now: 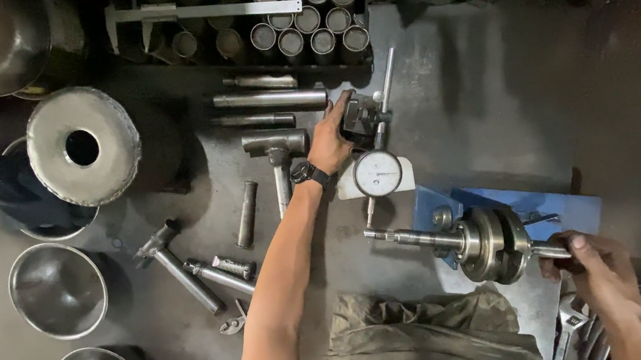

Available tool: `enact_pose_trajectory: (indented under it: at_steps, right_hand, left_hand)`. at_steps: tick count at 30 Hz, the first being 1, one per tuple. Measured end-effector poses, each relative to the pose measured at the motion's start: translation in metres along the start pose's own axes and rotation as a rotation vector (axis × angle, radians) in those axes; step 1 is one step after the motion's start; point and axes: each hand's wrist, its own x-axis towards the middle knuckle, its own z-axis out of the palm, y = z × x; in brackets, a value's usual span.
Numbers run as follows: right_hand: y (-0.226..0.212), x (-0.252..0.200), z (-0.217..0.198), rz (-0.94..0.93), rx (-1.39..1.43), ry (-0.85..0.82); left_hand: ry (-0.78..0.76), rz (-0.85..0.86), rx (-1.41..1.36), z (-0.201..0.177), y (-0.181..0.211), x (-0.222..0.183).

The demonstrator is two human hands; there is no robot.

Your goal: Inspecting a motorcycle crankshaft and measuring it using a dial indicator.

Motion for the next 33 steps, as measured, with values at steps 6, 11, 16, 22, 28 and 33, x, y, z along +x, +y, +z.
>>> enact_pose_trajectory:
  at_steps: [6, 11, 16, 22, 28, 33]
  right_hand:
    - [0.032, 0.013, -0.014, -0.004, 0.094, -0.028]
    - [0.017, 0.013, -0.011, 0.041, 0.139, -0.050]
    - [0.009, 0.009, -0.008, 0.182, -0.075, 0.135]
    - [0.004, 0.004, -0.005, 0.070, 0.140, 0.026]
    - [0.026, 0.012, -0.019, 0.068, 0.005, -0.018]
    - [0.076, 0.050, -0.049, 0.080, -0.021, 0.017]
  left_hand:
    - [0.004, -0.002, 0.011, -0.001, 0.004, -0.001]
    - [0.001, -0.020, 0.015, -0.003, 0.007, -0.001]
    - [0.005, -0.041, 0.026, -0.001, 0.002, -0.001]
    - [0.027, -0.028, 0.032, -0.001, 0.000, -0.003]
    - [0.065, -0.017, 0.031, 0.003, -0.014, -0.004]
    - [0.039, -0.106, 0.009, -0.005, -0.016, -0.015]
